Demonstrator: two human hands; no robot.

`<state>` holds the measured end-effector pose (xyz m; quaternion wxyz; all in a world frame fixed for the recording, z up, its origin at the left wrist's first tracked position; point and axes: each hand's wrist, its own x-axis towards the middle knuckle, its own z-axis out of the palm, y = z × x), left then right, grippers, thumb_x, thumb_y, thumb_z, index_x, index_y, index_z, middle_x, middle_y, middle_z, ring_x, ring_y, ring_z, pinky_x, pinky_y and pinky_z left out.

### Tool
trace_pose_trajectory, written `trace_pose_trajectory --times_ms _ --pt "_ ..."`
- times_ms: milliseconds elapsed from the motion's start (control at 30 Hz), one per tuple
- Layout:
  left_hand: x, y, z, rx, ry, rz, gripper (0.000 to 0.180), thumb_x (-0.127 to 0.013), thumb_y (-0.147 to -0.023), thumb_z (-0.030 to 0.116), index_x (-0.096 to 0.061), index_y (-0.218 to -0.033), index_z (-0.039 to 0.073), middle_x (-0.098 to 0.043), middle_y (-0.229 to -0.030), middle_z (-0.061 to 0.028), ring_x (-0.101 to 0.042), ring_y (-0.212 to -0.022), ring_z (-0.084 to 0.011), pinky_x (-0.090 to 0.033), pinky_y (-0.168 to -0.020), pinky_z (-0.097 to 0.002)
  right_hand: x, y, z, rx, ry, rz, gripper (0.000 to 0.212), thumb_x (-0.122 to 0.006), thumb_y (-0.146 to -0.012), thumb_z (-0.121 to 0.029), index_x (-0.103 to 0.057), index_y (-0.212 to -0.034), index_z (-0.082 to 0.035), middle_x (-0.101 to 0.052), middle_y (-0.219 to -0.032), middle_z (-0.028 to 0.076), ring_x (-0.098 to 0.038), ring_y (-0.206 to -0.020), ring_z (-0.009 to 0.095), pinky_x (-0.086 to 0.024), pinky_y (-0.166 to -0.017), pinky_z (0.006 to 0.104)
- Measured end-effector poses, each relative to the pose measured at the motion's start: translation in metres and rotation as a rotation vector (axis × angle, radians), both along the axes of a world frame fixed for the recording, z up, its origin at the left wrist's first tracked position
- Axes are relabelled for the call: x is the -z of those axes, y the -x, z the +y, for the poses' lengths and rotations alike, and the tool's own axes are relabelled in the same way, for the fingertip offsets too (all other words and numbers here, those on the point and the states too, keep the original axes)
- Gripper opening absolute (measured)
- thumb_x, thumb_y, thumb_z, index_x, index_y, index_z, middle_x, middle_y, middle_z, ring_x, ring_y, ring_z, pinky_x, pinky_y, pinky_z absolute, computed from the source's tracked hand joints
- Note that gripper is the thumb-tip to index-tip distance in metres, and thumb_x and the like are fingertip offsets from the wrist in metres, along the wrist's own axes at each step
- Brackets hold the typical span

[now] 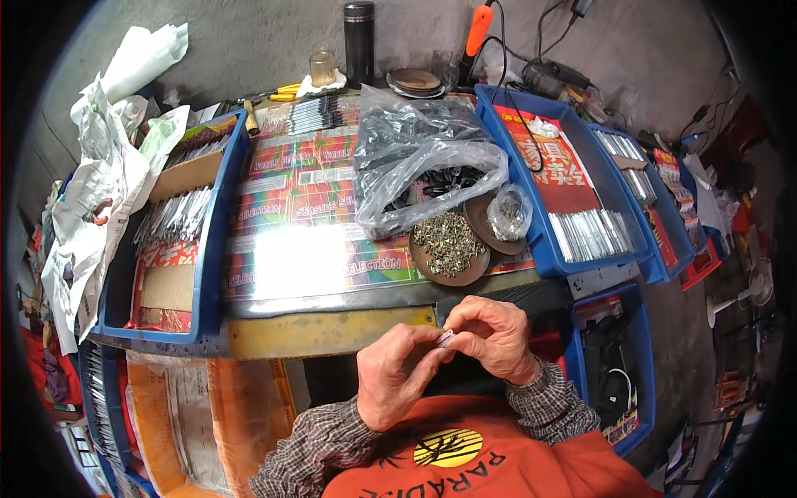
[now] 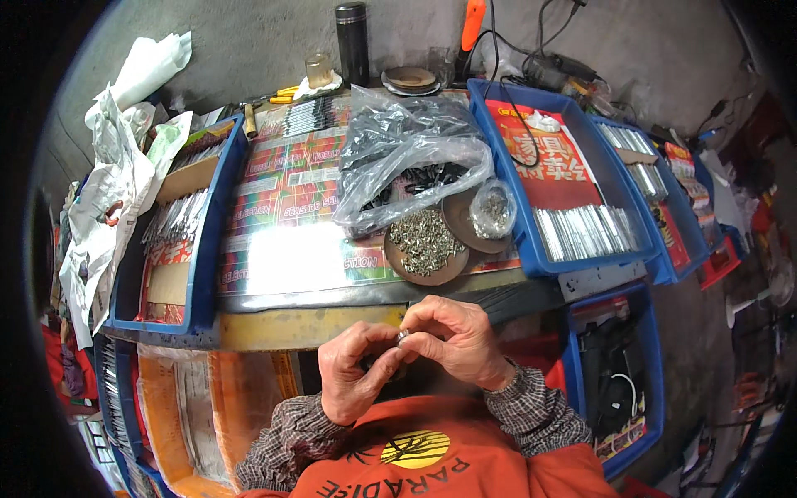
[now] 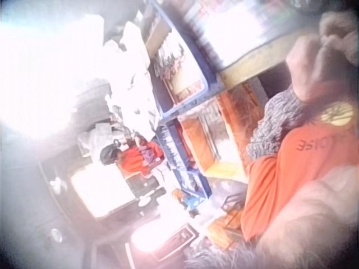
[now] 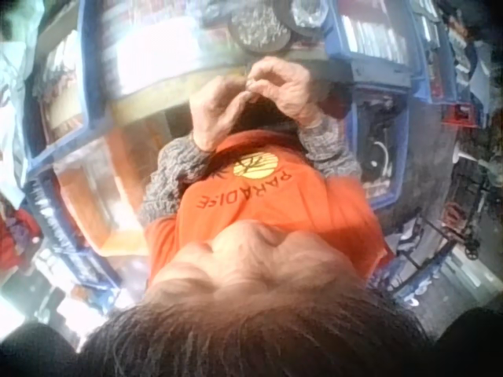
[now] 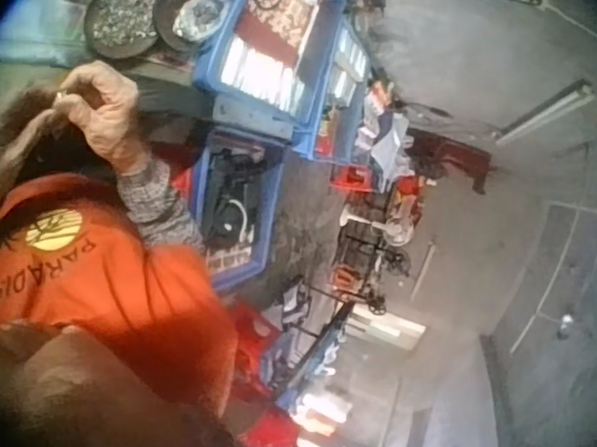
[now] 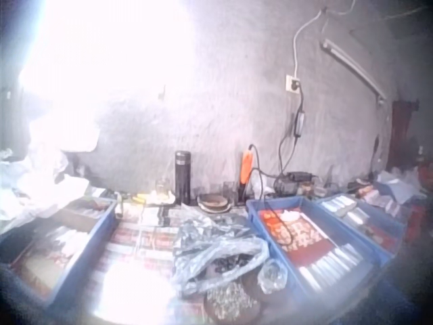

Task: The person assembles small components by taking metal pieces from trays, fitting them together with plastic parts by hand, and inserting small fasteners.

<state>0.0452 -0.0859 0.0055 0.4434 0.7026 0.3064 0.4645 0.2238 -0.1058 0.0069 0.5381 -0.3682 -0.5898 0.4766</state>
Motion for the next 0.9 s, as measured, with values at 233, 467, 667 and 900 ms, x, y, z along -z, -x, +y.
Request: trace_pose_trajectory --times_ms 233,467,667,900 --pt "0.003 0.007 0.013 -0.103 -0.191 0.097 0.016 -0.07 -0.078 -0.003 -0.066 -0.093 0.002 -0.062 -0.074 -0.0077 -0.061 -0.058 -0.0148 -0.045 -0.052 -0.0255 -0.02 -0.008 0.024 -0.031 0.01 -0.216 0.013 -0.069 -0.086 -0.006 -0.063 -0.093 0.003 -0.062 -0.085 0.006 -0.064 -0.074 0.012 -0.052 -0.063 0.0259" --pt "0.014 0.02 0.021 -0.128 -0.173 0.164 0.015 -0.07 -0.077 -0.002 -0.065 -0.09 0.002 -0.06 -0.072 -0.0101 -0.058 -0.056 -0.0203 -0.044 -0.05 -0.0286 -0.042 -0.031 0.112 0.407 -0.45 -1.004 0.007 -0.063 -0.082 -0.005 -0.063 -0.082 0.002 -0.061 -0.08 0.012 -0.061 -0.074 0.028 -0.047 -0.065 0.0354" --pt "0.013 0.031 0.029 -0.146 -0.156 0.149 0.017 -0.07 -0.075 -0.003 -0.065 -0.09 0.002 -0.06 -0.072 -0.0111 -0.057 -0.056 -0.0225 -0.044 -0.05 -0.0304 -0.025 -0.041 0.173 0.455 -0.463 -1.309 0.006 -0.065 -0.076 -0.006 -0.061 -0.077 -0.001 -0.059 -0.079 0.014 -0.06 -0.081 0.033 -0.048 -0.071 0.0431" --pt "0.024 0.04 0.035 -0.137 -0.119 0.127 0.018 -0.071 -0.074 -0.003 -0.066 -0.091 0.002 -0.061 -0.073 -0.0112 -0.059 -0.06 -0.0246 -0.046 -0.054 -0.0316 -0.004 -0.042 0.195 0.435 -0.501 -1.386 0.009 -0.051 -0.076 -0.002 -0.054 -0.067 0.0 -0.058 -0.069 0.02 -0.06 -0.07 0.041 -0.047 -0.063 0.0499"
